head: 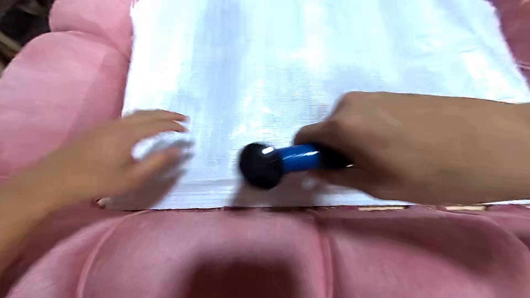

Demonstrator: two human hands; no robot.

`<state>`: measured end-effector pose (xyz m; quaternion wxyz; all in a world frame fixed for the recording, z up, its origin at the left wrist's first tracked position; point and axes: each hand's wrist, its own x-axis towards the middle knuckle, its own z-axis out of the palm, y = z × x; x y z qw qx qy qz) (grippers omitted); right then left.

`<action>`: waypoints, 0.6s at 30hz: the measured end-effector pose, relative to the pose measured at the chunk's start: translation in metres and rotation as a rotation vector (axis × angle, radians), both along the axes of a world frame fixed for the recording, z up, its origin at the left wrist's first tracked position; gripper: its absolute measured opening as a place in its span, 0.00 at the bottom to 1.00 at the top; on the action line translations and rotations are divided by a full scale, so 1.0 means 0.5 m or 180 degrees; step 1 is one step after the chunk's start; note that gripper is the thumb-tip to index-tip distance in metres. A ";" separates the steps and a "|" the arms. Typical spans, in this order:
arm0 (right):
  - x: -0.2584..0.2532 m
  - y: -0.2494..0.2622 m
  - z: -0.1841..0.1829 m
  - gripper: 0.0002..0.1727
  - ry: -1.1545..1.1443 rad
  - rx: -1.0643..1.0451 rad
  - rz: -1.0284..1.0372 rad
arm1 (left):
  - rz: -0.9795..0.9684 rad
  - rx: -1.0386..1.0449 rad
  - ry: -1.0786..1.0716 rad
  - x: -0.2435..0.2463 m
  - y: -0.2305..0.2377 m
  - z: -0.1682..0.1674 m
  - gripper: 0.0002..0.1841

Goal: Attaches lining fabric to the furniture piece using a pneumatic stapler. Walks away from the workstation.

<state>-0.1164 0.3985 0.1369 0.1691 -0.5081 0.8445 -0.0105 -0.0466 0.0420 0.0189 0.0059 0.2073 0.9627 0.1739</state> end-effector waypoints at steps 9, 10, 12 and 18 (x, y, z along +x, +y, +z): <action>0.013 0.531 -0.090 0.14 0.0454 -0.0676 -0.1235 | -0.1986 -0.0556 -0.0156 -0.091 0.320 -0.175 0.38; 0.016 0.560 -0.106 0.16 0.0314 -0.0740 -0.1286 | -0.1889 -0.0751 -0.0290 -0.087 0.335 -0.157 0.38; 0.012 0.589 -0.135 0.18 0.0144 -0.0916 -0.1222 | -0.1833 -0.0817 -0.0232 -0.086 0.375 -0.156 0.38; -0.045 0.527 -0.184 0.16 -0.0028 -0.1266 -0.0366 | -0.1898 -0.0811 -0.0852 -0.137 0.594 -0.118 0.31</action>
